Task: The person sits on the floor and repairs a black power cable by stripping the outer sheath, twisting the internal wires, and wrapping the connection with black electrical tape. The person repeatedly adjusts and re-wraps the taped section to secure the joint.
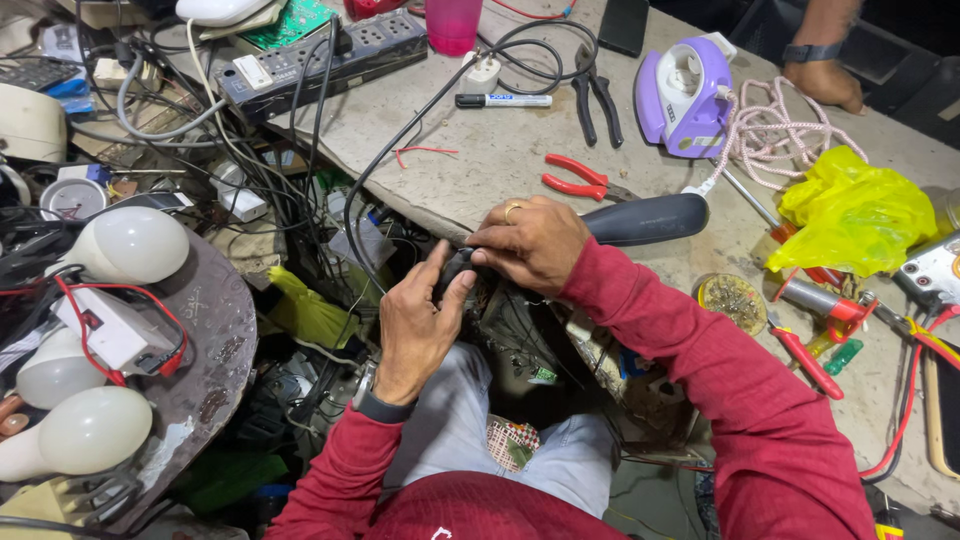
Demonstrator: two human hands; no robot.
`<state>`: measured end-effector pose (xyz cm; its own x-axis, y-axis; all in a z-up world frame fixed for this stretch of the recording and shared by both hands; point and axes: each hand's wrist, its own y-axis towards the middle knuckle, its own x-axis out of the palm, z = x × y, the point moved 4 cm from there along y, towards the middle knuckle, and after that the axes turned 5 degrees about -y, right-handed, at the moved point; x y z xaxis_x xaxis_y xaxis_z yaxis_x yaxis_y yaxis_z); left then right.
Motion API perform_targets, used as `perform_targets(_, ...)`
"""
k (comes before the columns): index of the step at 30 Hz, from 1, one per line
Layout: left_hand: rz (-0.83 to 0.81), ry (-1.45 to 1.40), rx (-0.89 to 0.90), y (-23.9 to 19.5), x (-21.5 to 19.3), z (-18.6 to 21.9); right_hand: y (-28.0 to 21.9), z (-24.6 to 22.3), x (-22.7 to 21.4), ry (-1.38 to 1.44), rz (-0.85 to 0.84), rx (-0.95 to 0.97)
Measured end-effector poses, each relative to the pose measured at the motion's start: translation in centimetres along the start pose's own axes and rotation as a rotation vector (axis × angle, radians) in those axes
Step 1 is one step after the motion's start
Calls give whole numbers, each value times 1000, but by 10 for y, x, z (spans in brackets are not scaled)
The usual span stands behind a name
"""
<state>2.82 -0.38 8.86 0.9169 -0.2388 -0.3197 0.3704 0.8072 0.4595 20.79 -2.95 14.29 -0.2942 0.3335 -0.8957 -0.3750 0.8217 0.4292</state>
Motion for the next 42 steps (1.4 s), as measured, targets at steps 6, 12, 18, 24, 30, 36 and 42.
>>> perform_targets(6, 27, -20, 81, 5, 5, -8, 3, -5, -8, 59, 0, -67)
perform_targets(12, -15, -174, -17, 3, 6, -19, 8, -9, 2, -65, -73, -77)
perform_targets(18, -69, -218, -45, 3, 0, -23, 4, -7, 4, -133, 4, -109)
perform_targets(24, 34, 59, 152, 3, 4, -22, 4, 0, 2, -126, -14, -23)
perform_targets(30, 37, 155, 208, 5, 11, -18, 15, 8, 5, -59, -140, 24)
perform_targets(36, 5, 50, 102, 7, 10, -22, 13, 15, 8, -59, -119, -4)
perform_targets(42, 10, -82, 14, 8, 6, -28, 8, 7, 6, -181, -34, -62)
